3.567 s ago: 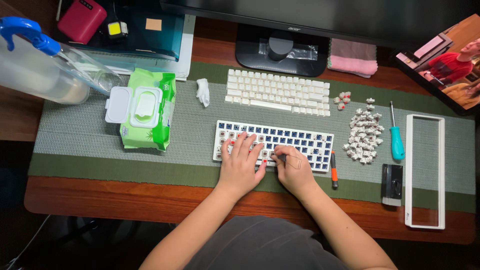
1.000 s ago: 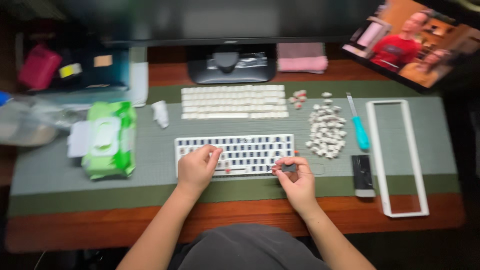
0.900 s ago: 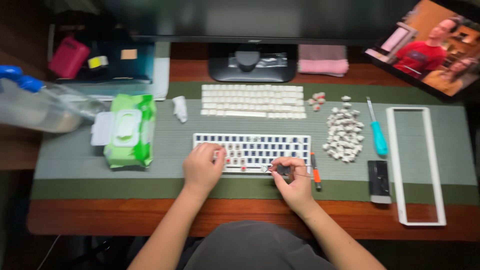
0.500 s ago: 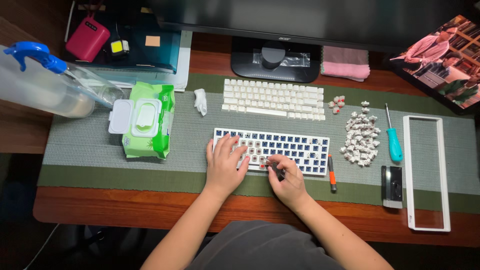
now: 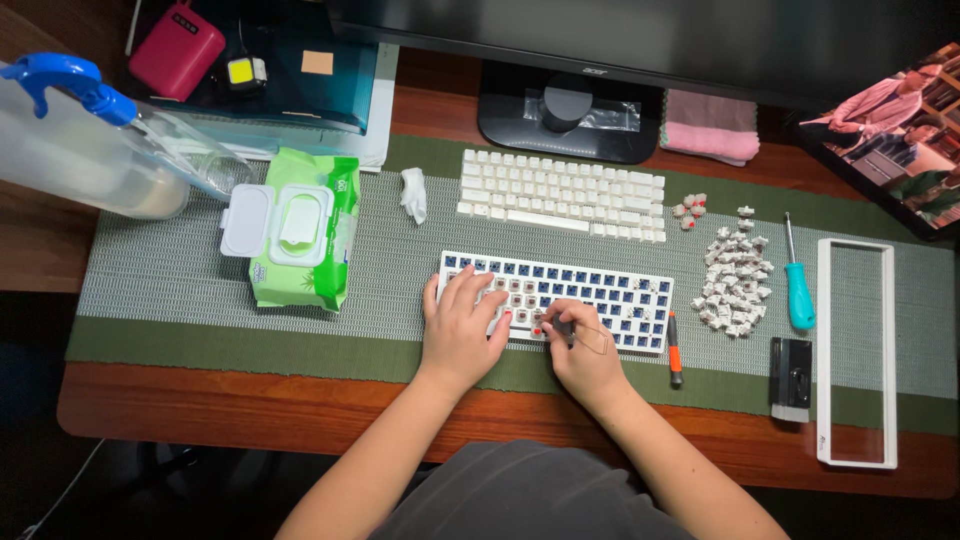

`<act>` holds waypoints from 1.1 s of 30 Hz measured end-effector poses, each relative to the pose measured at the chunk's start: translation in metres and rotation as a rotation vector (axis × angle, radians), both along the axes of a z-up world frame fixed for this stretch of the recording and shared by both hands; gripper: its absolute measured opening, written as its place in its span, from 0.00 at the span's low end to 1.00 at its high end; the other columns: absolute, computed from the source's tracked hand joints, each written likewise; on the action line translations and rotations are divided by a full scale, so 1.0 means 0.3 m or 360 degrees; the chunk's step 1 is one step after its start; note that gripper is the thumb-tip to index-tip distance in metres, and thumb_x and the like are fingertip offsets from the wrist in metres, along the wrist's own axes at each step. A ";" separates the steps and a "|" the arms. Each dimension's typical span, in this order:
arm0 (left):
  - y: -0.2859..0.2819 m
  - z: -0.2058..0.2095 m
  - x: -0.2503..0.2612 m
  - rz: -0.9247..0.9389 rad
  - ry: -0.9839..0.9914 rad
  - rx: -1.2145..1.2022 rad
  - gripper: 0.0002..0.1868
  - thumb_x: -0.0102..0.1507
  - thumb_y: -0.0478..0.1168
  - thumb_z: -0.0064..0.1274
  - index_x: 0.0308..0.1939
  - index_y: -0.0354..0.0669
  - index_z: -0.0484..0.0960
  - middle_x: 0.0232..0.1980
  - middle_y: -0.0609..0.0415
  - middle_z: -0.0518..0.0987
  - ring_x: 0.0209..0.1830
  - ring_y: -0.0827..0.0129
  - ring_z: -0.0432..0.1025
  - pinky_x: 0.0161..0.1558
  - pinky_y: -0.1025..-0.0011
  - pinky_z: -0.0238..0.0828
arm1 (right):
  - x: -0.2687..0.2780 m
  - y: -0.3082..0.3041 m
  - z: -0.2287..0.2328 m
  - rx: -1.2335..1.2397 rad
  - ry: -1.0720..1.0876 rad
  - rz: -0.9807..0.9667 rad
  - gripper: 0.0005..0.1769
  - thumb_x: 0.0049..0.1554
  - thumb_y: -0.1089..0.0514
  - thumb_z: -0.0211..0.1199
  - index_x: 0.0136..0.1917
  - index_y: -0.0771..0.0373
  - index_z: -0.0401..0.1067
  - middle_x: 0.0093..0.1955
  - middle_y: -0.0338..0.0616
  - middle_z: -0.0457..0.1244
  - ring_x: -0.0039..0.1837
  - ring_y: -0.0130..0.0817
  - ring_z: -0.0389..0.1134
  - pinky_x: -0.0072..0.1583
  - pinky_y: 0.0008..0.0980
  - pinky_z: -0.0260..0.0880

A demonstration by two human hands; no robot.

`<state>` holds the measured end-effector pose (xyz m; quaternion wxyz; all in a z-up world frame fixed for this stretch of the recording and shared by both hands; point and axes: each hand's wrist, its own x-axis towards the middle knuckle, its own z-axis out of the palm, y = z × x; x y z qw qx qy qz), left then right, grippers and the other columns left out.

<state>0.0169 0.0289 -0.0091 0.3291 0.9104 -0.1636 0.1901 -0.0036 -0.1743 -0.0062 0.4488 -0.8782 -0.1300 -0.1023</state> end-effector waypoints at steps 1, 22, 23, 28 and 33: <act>-0.001 -0.001 -0.001 0.0002 0.0008 -0.0003 0.15 0.59 0.43 0.61 0.49 0.48 0.83 0.60 0.51 0.75 0.70 0.54 0.66 0.72 0.40 0.48 | 0.001 0.003 0.007 -0.0027 0.0035 0.0000 0.19 0.56 0.71 0.66 0.52 0.63 0.58 0.50 0.46 0.68 0.48 0.37 0.75 0.48 0.31 0.75; -0.003 0.026 0.000 0.0017 0.0012 -0.0010 0.15 0.58 0.44 0.62 0.49 0.48 0.83 0.60 0.51 0.75 0.69 0.54 0.65 0.70 0.39 0.50 | 0.025 0.009 0.051 -0.0247 -0.0104 0.0069 0.19 0.55 0.72 0.65 0.54 0.61 0.60 0.49 0.50 0.68 0.47 0.39 0.73 0.49 0.32 0.74; -0.002 0.029 0.000 0.0024 0.0028 0.0001 0.15 0.59 0.44 0.62 0.48 0.48 0.83 0.60 0.51 0.75 0.70 0.54 0.65 0.70 0.38 0.49 | 0.019 -0.004 0.062 -0.0134 -0.0110 0.0071 0.20 0.57 0.72 0.64 0.55 0.62 0.57 0.50 0.49 0.68 0.49 0.38 0.73 0.51 0.32 0.74; -0.023 0.065 -0.004 0.0093 0.0032 0.0088 0.14 0.57 0.42 0.62 0.45 0.46 0.83 0.59 0.51 0.76 0.68 0.54 0.67 0.68 0.29 0.42 | 0.010 -0.060 0.078 0.0286 0.0057 0.0087 0.22 0.60 0.74 0.60 0.56 0.60 0.49 0.54 0.50 0.67 0.52 0.35 0.72 0.55 0.30 0.73; -0.097 0.074 -0.027 -0.0341 0.0824 -0.0821 0.14 0.63 0.36 0.56 0.53 0.41 0.81 0.54 0.50 0.79 0.56 0.61 0.75 0.58 0.60 0.72 | -0.006 -0.121 0.047 0.0994 0.0377 0.0183 0.23 0.60 0.75 0.56 0.56 0.57 0.48 0.58 0.54 0.64 0.58 0.37 0.70 0.61 0.35 0.74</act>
